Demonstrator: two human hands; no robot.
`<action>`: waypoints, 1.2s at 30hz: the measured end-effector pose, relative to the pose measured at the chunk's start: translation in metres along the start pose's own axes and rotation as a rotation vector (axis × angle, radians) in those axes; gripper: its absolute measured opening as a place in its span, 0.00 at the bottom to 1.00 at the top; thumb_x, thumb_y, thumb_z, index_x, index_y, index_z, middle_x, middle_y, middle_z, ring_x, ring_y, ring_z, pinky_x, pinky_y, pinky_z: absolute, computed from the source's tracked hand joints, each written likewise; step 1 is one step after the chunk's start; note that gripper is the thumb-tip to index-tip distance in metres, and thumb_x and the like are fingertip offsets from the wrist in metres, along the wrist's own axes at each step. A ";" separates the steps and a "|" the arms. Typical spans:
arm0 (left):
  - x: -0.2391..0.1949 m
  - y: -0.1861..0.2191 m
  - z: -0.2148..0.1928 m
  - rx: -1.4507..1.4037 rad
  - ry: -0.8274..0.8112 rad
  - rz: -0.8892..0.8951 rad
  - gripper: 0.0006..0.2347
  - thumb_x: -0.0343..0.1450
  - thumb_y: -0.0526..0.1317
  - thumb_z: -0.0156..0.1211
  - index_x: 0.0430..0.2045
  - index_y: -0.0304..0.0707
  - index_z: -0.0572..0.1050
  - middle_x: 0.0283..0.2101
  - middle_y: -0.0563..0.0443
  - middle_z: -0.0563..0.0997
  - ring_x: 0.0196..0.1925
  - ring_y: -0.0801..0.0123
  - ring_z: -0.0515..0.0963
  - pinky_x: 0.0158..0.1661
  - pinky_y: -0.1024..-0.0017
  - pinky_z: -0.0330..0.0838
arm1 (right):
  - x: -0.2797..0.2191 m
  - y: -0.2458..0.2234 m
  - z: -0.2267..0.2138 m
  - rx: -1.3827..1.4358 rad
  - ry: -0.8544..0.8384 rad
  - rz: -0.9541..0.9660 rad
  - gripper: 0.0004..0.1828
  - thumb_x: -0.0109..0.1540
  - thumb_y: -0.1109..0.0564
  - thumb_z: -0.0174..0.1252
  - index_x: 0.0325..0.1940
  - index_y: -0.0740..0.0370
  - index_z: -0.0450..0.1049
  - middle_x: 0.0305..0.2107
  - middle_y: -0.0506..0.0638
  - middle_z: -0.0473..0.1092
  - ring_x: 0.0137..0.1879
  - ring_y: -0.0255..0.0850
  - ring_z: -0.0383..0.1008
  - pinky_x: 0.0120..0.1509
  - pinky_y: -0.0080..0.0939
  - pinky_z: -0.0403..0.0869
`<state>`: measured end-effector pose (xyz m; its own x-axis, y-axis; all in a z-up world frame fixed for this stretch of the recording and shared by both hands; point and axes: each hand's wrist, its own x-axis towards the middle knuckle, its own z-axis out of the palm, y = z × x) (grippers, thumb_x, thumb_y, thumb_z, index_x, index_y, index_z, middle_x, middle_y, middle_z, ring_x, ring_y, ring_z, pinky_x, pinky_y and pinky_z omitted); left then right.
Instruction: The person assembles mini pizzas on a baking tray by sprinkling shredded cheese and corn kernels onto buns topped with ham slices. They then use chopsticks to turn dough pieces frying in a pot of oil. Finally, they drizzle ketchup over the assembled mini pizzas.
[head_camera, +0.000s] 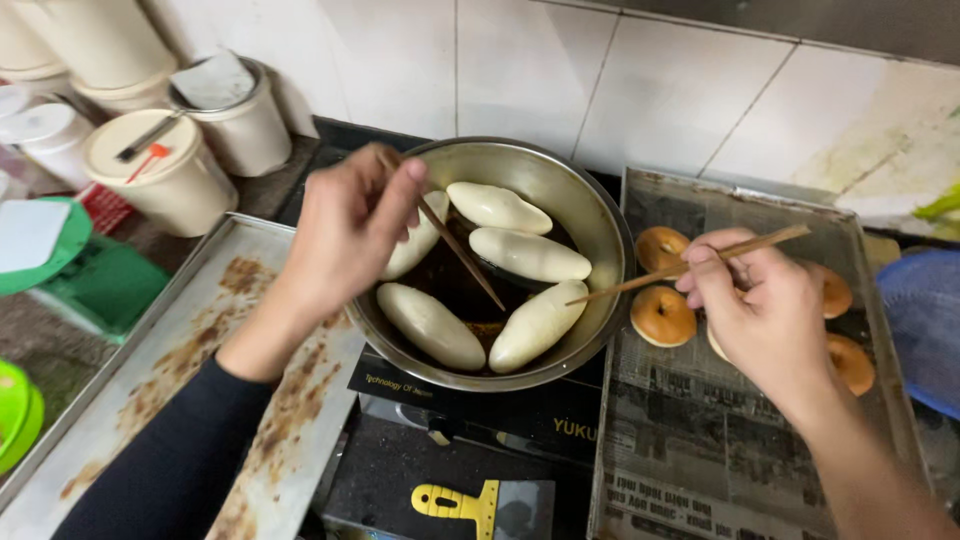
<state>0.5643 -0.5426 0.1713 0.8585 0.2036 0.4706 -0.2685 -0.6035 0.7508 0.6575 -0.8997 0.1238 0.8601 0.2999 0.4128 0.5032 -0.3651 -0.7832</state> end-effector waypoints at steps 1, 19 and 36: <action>0.010 -0.008 0.002 -0.049 -0.002 -0.014 0.15 0.79 0.44 0.54 0.28 0.29 0.76 0.20 0.53 0.78 0.20 0.79 0.75 0.22 0.76 0.68 | -0.001 -0.002 0.004 -0.003 0.000 0.019 0.09 0.70 0.60 0.56 0.48 0.70 0.75 0.32 0.53 0.78 0.35 0.34 0.78 0.39 0.32 0.76; 0.084 -0.082 0.060 -0.208 -0.082 -0.091 0.18 0.79 0.46 0.53 0.24 0.30 0.73 0.16 0.51 0.77 0.15 0.76 0.75 0.18 0.75 0.71 | 0.008 -0.033 0.046 -0.402 -0.118 0.022 0.11 0.67 0.52 0.57 0.44 0.63 0.77 0.30 0.50 0.80 0.32 0.39 0.81 0.35 0.38 0.75; 0.097 -0.091 0.085 -0.225 -0.144 -0.069 0.18 0.78 0.47 0.53 0.23 0.31 0.73 0.17 0.52 0.76 0.16 0.77 0.77 0.19 0.75 0.71 | 0.010 -0.033 0.043 -0.393 -0.104 -0.062 0.10 0.68 0.54 0.56 0.44 0.64 0.76 0.28 0.50 0.79 0.33 0.38 0.81 0.38 0.36 0.77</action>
<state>0.7091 -0.5332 0.1093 0.9272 0.1171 0.3558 -0.2833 -0.4020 0.8707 0.6459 -0.8468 0.1343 0.8240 0.4122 0.3888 0.5652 -0.6462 -0.5128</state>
